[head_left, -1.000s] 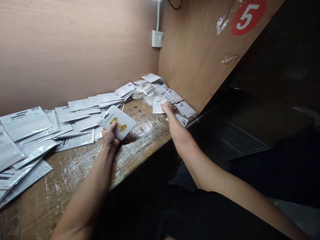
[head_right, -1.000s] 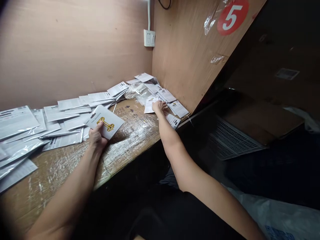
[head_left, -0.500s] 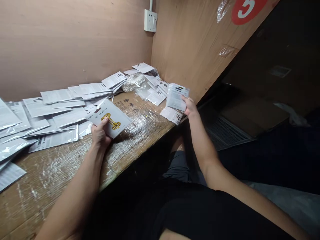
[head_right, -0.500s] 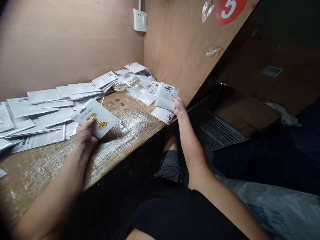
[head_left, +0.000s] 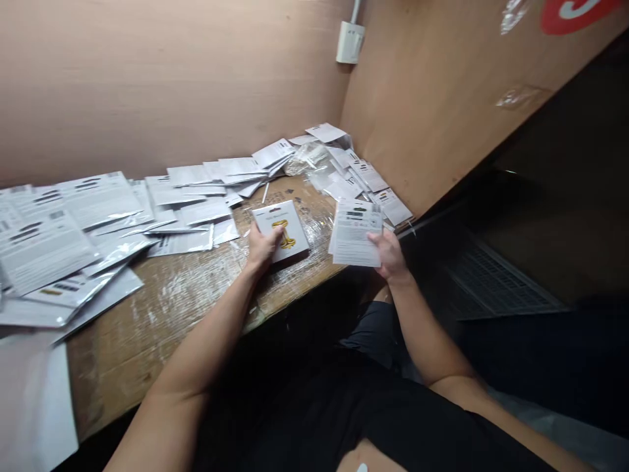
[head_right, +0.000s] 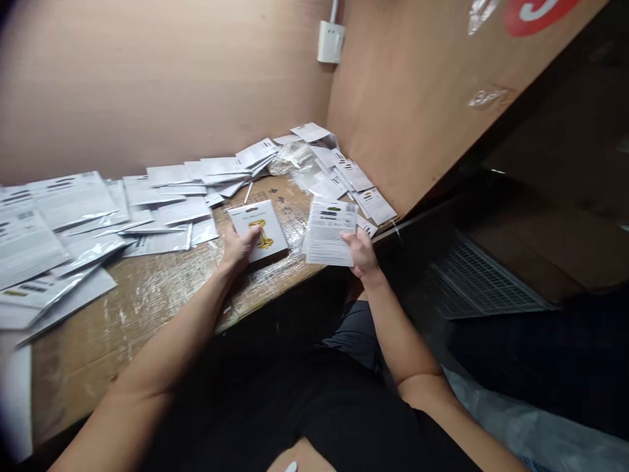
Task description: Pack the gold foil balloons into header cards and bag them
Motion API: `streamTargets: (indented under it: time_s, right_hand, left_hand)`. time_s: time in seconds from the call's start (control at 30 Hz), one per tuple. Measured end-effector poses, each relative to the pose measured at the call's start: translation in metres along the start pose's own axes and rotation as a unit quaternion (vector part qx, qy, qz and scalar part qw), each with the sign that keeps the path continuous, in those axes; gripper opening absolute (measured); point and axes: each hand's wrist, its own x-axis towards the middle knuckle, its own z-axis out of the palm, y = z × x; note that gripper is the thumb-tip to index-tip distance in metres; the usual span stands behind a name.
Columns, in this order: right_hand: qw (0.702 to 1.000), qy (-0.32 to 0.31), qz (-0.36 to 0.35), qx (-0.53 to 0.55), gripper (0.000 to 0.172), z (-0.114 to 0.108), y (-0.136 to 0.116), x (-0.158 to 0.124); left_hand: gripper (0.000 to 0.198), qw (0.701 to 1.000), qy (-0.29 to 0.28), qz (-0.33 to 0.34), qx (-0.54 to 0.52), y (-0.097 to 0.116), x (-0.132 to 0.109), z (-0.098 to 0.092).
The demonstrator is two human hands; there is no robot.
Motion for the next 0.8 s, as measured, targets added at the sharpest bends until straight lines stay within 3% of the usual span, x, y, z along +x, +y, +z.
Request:
streamTargets:
  time_s: [0.07,0.17,0.23,0.37,0.47,0.53,0.6,0.63,0.67,0.73,0.8]
  right_hand:
    - [0.994,-0.102,-0.005,-0.028,0.040,0.038,0.000,0.007]
    - [0.983,-0.176,-0.009,-0.055,0.043,0.083,0.017,0.022]
    - [0.981,-0.184,-0.005,-0.067,0.044,0.099,0.034,0.035]
    - [0.985,-0.150,-0.007,-0.082,0.050,0.110,0.069,0.056]
    - [0.985,-0.115,-0.022,-0.123,0.048,0.119,0.085,0.057]
    - [0.971,-0.130,-0.040,-0.195,0.045,0.122,0.087,0.054]
    - [0.944,-0.137,-0.061,-0.294,0.042,0.110,0.078,0.054]
    - [0.928,-0.111,-0.074,-0.347,0.042,0.096,0.070,0.055]
    - [0.911,-0.052,-0.086,-0.399,0.043,0.076,0.059,0.056]
    - [0.865,0.132,-0.096,-0.474,0.045,0.024,0.035,0.052]
    - [0.837,0.278,-0.047,-0.469,0.042,-0.029,0.018,0.042]
  left_hand:
    - [0.067,1.000,0.001,0.014,0.021,-0.004,0.002,-0.002]
    - [0.067,0.999,0.005,0.024,0.037,-0.004,0.004,-0.005]
    - [0.069,0.999,0.002,0.019,0.028,-0.002,0.005,-0.006]
    - [0.070,1.000,0.008,0.013,-0.009,-0.001,0.008,-0.004]
    - [0.069,1.000,0.005,0.023,0.000,-0.001,0.005,-0.003]
    - [0.072,1.000,-0.010,0.022,0.017,0.000,0.001,-0.003]
    - [0.073,1.000,-0.013,0.008,0.018,0.002,-0.001,-0.004]
    - [0.071,1.000,-0.008,-0.004,0.010,0.003,0.000,-0.005]
    - [0.068,1.000,-0.002,-0.016,-0.002,0.004,0.001,-0.005]
    - [0.062,0.999,0.005,-0.038,-0.030,0.006,0.004,-0.003]
    - [0.060,0.997,-0.004,-0.059,-0.057,0.010,0.003,0.000]
